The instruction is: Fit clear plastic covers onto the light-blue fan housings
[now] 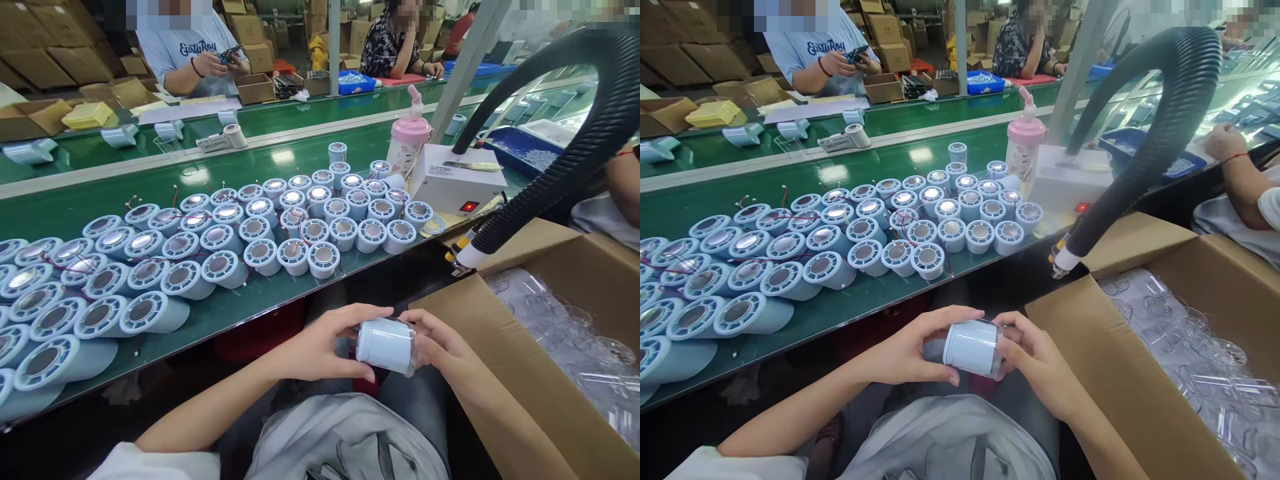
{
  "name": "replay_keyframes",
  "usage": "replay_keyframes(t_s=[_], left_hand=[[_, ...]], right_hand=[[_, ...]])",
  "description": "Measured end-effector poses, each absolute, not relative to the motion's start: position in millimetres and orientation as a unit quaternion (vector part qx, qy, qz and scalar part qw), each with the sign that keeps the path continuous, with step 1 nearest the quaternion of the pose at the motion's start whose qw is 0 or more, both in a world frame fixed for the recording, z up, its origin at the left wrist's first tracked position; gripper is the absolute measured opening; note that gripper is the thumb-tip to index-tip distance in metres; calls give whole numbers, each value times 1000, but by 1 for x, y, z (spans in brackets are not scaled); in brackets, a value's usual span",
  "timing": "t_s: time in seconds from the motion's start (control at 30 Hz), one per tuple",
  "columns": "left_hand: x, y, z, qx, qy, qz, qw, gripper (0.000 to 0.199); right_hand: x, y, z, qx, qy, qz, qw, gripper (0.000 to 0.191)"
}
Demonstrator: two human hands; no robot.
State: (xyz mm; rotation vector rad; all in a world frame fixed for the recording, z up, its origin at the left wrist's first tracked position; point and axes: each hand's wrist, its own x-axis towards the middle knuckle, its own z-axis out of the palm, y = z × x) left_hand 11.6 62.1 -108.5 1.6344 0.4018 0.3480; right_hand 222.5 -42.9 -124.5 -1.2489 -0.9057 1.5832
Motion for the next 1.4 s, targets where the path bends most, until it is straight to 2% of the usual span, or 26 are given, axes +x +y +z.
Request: replay_keyframes(t_s=[0.43, 0.63, 0.73, 0.9, 0.97, 1.03, 1.13, 1.2, 1.27, 1.33, 1.4], left_hand=[[10, 62, -111, 729, 150, 161, 648, 77], [11, 64, -114, 724, 121, 187, 653, 80], [11, 62, -115, 723, 111, 201, 652, 81], [13, 58, -110, 725, 135, 198, 646, 67], [13, 57, -107, 716, 156, 190, 654, 63], [13, 57, -105, 698, 187, 178, 668, 64], [13, 57, -105, 661, 222, 158, 699, 67], [13, 58, -106, 637, 228, 141, 723, 68], [13, 60, -106, 626, 226, 128, 736, 67], [14, 61, -106, 642, 217, 127, 724, 68], [14, 63, -104, 671, 191, 142, 702, 71]], right_hand=[[208, -39, -133, -487, -261, 709, 439, 50], [207, -37, -133, -468, -178, 772, 392, 59], [207, -36, -130, -459, -131, 802, 358, 73], [206, -36, -130, -454, -122, 821, 325, 82], [207, -39, -134, -458, -171, 802, 343, 79], [209, -43, -139, -469, -259, 739, 408, 71], [217, -48, -142, -492, -457, 548, 498, 67], [223, -49, -143, -492, -605, 392, 489, 67], [228, -50, -142, -474, -700, 288, 450, 63], [229, -51, -140, -469, -696, 315, 444, 60], [226, -52, -139, -472, -602, 446, 465, 55]])
